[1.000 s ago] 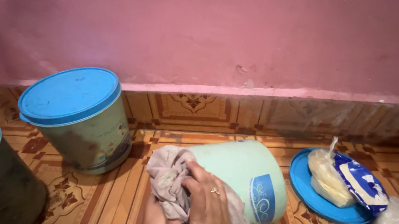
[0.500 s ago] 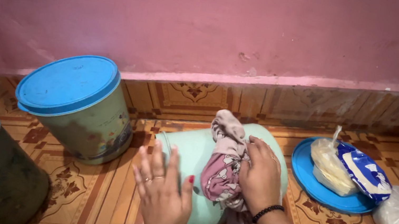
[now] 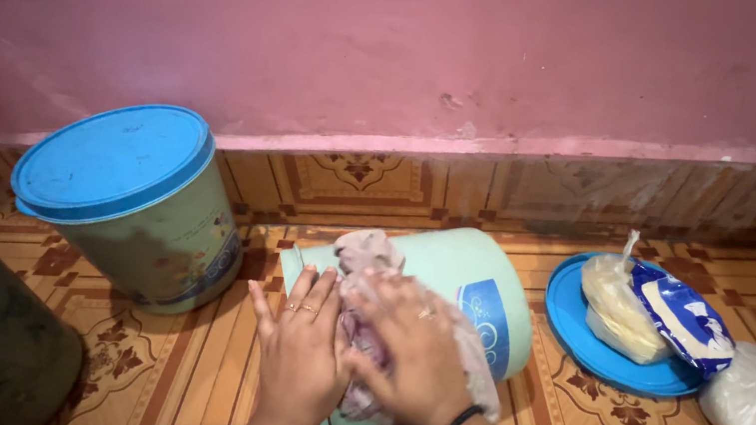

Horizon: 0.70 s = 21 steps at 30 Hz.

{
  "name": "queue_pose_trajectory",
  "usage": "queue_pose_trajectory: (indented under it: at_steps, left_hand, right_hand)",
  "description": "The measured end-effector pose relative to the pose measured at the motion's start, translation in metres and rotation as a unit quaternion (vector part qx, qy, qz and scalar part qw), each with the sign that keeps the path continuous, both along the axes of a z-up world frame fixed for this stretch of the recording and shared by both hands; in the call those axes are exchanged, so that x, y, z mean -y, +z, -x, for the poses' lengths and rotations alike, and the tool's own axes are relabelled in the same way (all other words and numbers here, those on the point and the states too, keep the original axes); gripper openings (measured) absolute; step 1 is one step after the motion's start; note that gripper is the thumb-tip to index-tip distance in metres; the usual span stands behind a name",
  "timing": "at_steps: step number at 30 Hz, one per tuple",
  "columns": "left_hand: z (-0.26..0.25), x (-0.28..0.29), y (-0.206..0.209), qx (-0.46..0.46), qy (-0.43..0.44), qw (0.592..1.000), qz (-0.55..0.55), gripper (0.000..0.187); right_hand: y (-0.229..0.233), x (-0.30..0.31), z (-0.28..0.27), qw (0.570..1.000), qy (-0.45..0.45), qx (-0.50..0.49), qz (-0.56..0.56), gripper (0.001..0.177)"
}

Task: The person empties a green bucket of food items, wipes the inside and outside of the bucket and its lid with a cloth, and then places the items back inside. They repeat the wiping process on a second bucket and lid before filling it with various packaged food items.

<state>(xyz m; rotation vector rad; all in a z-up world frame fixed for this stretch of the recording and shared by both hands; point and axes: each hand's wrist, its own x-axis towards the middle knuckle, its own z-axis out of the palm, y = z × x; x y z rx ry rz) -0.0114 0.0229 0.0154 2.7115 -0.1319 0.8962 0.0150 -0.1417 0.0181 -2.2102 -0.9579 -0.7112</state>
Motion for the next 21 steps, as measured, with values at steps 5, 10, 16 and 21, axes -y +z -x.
queue_pose_trajectory:
  at_steps: [5, 10, 16, 21]
  left_hand:
    - [0.001, 0.003, 0.003, 0.011, -0.007, 1.000, 0.027, 0.037]
    - [-0.004, 0.000, 0.001, -0.001, 0.011, 1.000, 0.019, 0.039]
    - [-0.015, -0.010, 0.001, -0.014, 0.009, 1.000, 0.013, 0.044]
    - [-0.016, -0.010, 0.004, -0.014, 0.000, 1.000, 0.006, 0.039]
  right_hand:
    - [-0.006, 0.047, -0.047, 0.970, -0.188, -0.076, -0.131, 0.041]
    - [-0.004, 0.029, -0.029, 0.986, -0.125, -0.004, -0.109, 0.064]
    - [-0.009, -0.009, 0.001, 1.000, -0.020, -0.007, -0.015, 0.065]
    - [-0.019, 0.035, -0.042, 0.985, -0.150, -0.050, -0.073, 0.056]
